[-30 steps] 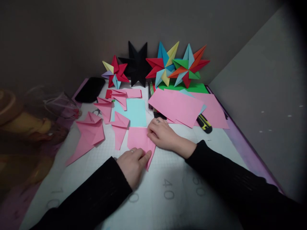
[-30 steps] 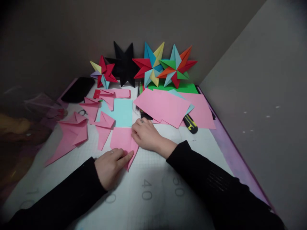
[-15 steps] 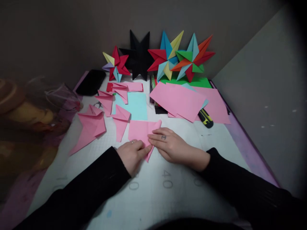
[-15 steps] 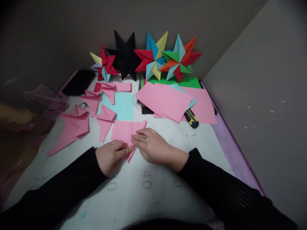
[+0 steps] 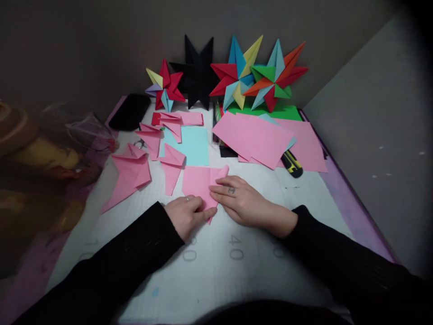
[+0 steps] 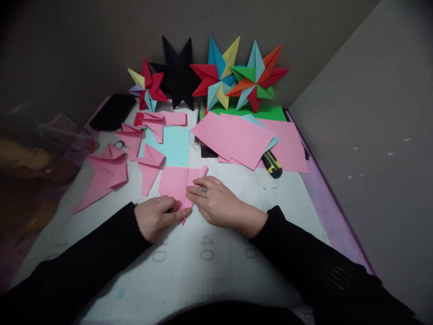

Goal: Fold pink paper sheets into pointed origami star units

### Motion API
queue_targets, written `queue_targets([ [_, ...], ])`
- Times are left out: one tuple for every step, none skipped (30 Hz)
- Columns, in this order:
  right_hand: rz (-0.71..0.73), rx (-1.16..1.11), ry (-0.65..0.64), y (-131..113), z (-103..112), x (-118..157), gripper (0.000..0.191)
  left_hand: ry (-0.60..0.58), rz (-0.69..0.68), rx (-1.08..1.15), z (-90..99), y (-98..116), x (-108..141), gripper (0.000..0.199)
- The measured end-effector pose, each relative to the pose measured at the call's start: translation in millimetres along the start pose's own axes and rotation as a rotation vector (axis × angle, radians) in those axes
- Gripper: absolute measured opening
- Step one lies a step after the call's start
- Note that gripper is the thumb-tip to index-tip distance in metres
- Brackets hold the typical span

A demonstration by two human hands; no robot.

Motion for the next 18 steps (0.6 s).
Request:
queue_targets([
  [-0.003,-0.003,-0.001,0.3,-0.1,-0.1,0.033,-0.011,0.001,0.005,0.7,0.5,-0.2,0.040],
  [-0.006,-0.005,-0.001,0.6,0.0,-0.1,0.033,-0.018,-0.001,0.011,1.4,1.0,-0.3,0.041],
  [-0.008,-0.007,-0.001,0.7,0.2,-0.2,0.033,-0.023,-0.002,0.017,2.1,1.3,-0.2,0.042],
  [-0.009,-0.007,-0.002,0.7,0.4,-0.3,0.033,-0.025,-0.001,0.020,2.6,1.2,0.0,0.043],
  [-0.008,-0.007,-0.004,0.5,0.6,-0.4,0.033,-0.025,0.003,0.021,3.1,0.9,0.3,0.044],
  [-0.005,-0.007,-0.008,0.2,0.7,-0.4,0.033,-0.021,0.004,0.018,3.6,0.8,0.9,0.045],
  [-0.003,-0.006,-0.011,-0.1,0.8,-0.5,0.033,-0.014,-0.001,0.014,4.2,1.1,1.6,0.045],
  [-0.002,-0.005,-0.012,-0.2,0.9,-0.5,0.034,-0.002,-0.009,0.014,5.2,1.4,2.5,0.044],
  [-0.002,-0.004,-0.015,-0.2,1.0,-0.5,0.034,0.013,-0.018,0.018,6.4,2.0,3.4,0.043],
  [-0.003,-0.003,-0.016,-0.1,1.0,-0.4,0.034,0.029,-0.030,0.023,7.6,2.7,4.2,0.042],
  [-0.004,-0.001,-0.017,0.1,1.0,-0.4,0.034,0.042,-0.038,0.027,8.6,3.1,4.8,0.041],
  [-0.005,0.000,-0.017,0.2,0.9,-0.3,0.034,0.054,-0.029,0.032,9.4,2.3,5.0,0.039],
  [-0.005,0.001,-0.017,0.3,0.8,-0.3,0.034,0.069,-0.010,0.038,10.5,0.8,4.8,0.038],
  [-0.005,0.000,-0.017,0.3,0.7,-0.2,0.034,0.088,0.005,0.042,11.8,0.0,4.4,0.037],
  [-0.004,0.000,-0.016,0.3,0.7,-0.2,0.033,0.113,0.009,0.044,13.6,0.5,3.8,0.036],
  [-0.003,-0.001,-0.015,0.2,0.7,-0.2,0.033,0.145,0.002,0.041,15.9,2.2,3.3,0.035],
  [-0.003,-0.002,-0.014,0.1,0.7,-0.2,0.033,0.178,-0.019,0.033,18.3,5.3,2.9,0.033],
  [-0.003,-0.003,-0.015,0.1,0.7,-0.2,0.033,0.207,-0.051,0.015,20.2,9.5,2.7,0.031],
])
Point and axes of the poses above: each hand's wrist, its own x-axis away from the middle knuckle, its own z-axis out of the back of the hand, y = z × x, the point moved 9 cm from there along -x, towards the middle knuckle, and after that the axes turned 1 degree about y, right-handed, at the moved point
